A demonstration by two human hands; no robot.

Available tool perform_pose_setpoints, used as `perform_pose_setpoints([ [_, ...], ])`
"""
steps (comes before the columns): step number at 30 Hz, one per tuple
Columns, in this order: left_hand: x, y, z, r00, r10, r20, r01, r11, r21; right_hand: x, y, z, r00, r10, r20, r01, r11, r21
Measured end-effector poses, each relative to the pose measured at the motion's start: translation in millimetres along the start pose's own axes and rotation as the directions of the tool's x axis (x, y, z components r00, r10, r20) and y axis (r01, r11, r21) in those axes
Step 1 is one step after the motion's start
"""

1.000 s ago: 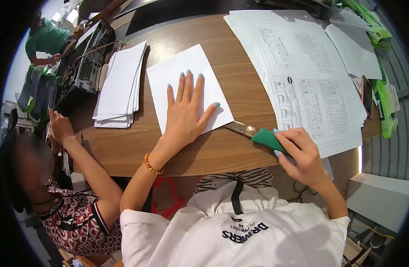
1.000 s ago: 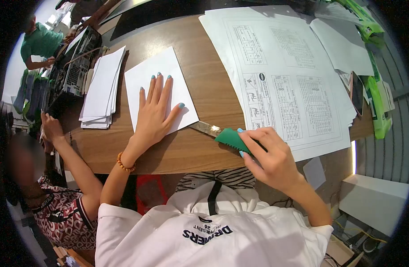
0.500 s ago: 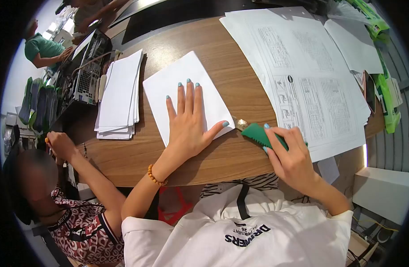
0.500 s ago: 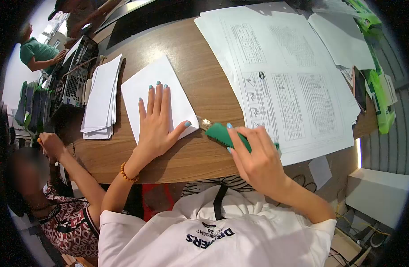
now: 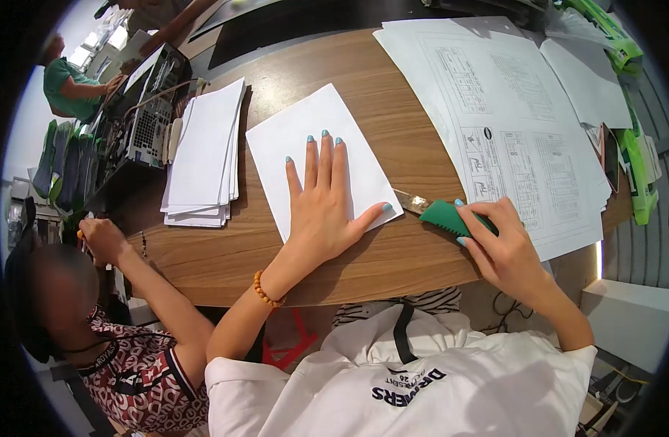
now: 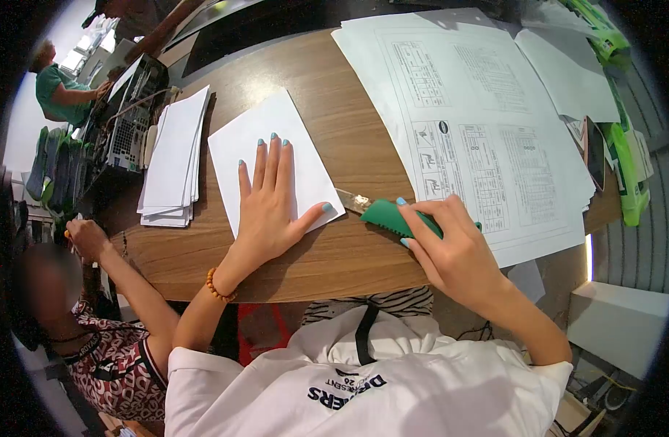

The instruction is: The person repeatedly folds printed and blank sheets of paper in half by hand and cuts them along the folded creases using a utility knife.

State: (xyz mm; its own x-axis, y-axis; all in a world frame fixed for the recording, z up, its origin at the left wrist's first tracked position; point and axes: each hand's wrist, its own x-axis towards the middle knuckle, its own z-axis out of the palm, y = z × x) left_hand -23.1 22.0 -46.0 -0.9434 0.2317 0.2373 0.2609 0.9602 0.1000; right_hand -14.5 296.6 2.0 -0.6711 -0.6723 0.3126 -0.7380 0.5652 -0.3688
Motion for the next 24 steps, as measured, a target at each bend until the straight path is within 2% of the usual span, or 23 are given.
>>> perform_pose_setpoints([
  [13, 1.4, 2.0, -0.8, 1.000, 0.016, 0.010, -0.016, 0.999, 0.036, 35.3, 14.1, 22.7, 0.994, -0.010, -0.104, 0.005, 0.999, -0.046],
  [24, 1.0, 1.6, -1.0, 1.000, 0.007, 0.009, -0.008, 1.000, 0.012, 129.3, 57.8, 59.6, 0.972, -0.102, -0.213, 0.074, 0.988, -0.137],
])
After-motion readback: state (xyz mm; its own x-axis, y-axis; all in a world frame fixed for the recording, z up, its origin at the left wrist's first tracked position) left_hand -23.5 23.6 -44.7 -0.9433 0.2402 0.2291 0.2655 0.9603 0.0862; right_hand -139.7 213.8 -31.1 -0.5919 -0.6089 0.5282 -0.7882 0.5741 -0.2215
